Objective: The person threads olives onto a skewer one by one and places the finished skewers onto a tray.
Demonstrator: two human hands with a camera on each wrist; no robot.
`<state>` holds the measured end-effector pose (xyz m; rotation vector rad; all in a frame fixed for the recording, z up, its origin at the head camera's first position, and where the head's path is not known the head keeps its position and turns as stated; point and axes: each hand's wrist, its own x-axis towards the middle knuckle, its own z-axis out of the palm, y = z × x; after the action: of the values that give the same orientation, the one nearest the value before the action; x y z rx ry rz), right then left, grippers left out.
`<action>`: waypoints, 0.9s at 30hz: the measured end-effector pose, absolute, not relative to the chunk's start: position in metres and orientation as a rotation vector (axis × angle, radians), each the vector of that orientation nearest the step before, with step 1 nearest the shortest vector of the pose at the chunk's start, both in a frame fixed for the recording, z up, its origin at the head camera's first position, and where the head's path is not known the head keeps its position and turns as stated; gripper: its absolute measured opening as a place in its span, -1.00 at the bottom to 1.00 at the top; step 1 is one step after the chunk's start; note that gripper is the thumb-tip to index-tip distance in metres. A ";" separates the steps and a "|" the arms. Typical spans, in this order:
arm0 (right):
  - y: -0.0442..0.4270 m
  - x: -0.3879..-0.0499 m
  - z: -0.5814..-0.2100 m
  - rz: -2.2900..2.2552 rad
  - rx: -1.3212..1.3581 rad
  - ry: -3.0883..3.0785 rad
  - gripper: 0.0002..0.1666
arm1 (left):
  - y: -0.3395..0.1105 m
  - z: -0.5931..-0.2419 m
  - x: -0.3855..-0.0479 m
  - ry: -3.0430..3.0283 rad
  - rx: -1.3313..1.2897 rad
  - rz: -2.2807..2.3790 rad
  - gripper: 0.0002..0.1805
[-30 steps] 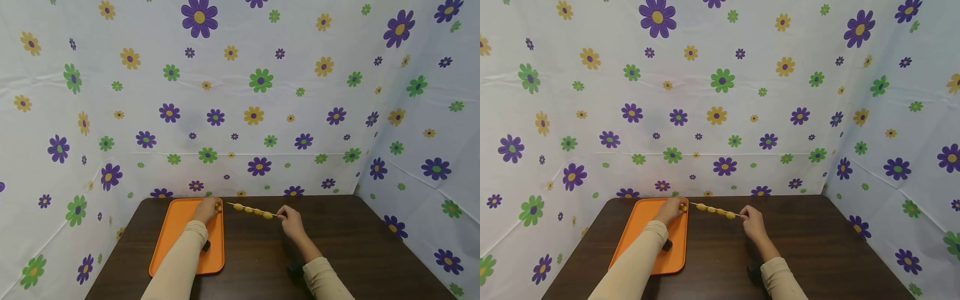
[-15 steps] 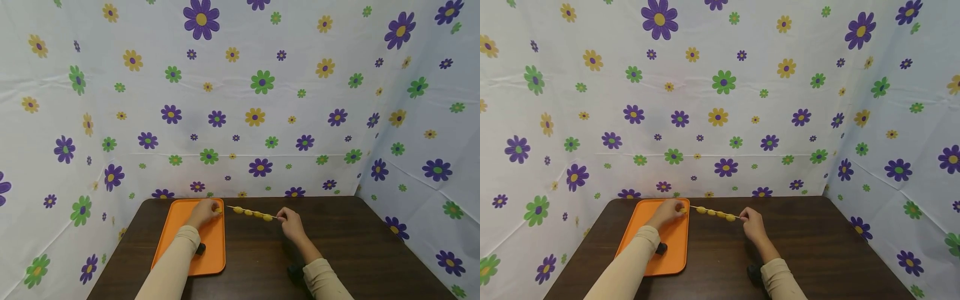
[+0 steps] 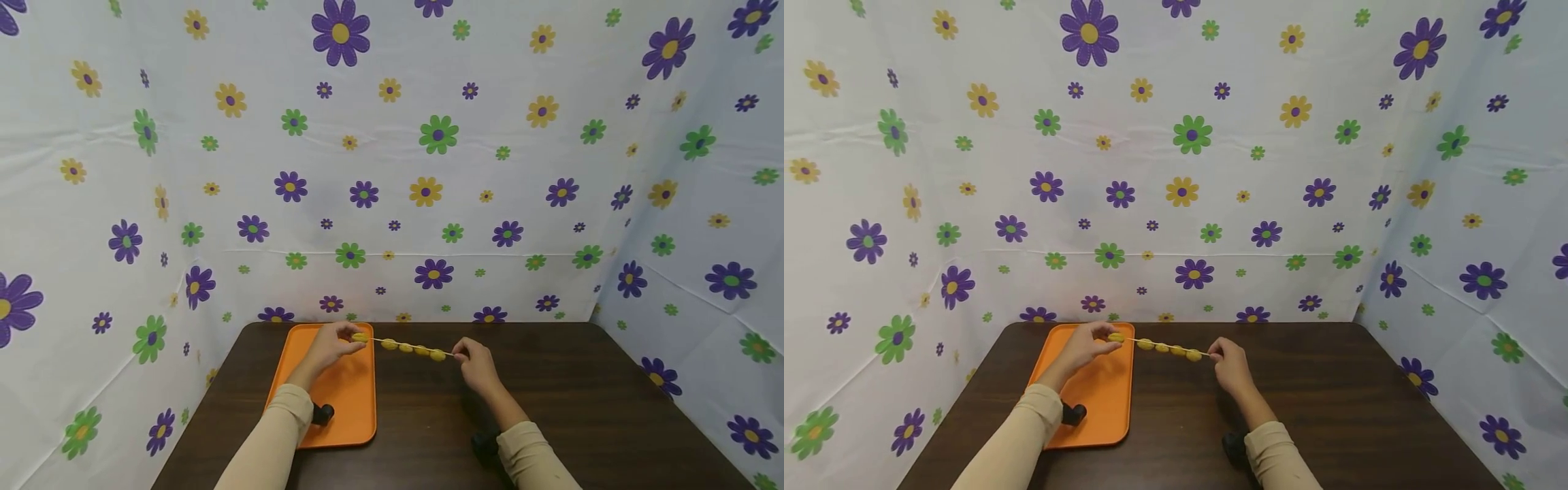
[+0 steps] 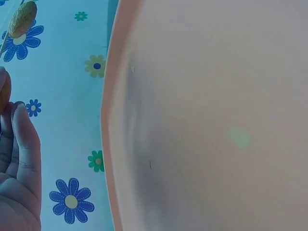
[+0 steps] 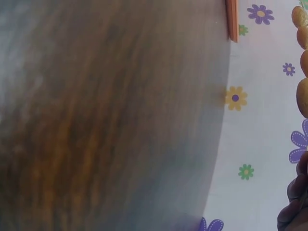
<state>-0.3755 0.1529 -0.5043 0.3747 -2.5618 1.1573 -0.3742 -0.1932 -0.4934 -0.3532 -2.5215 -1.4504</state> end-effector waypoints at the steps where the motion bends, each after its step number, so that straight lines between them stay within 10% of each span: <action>1: 0.153 -0.375 -0.504 1.160 0.382 -2.557 -0.82 | -0.193 -0.493 -0.372 -2.521 -0.342 -1.464 -0.77; 27: 0.144 -0.371 -0.500 1.149 0.496 -2.541 -0.77 | -0.193 -0.498 -0.348 -2.440 -0.344 -1.656 -0.83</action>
<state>-0.3714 0.1438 -0.5000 0.4957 -2.5410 1.1493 -0.3484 -0.1929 -0.4978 -0.3443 -2.4399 -1.6561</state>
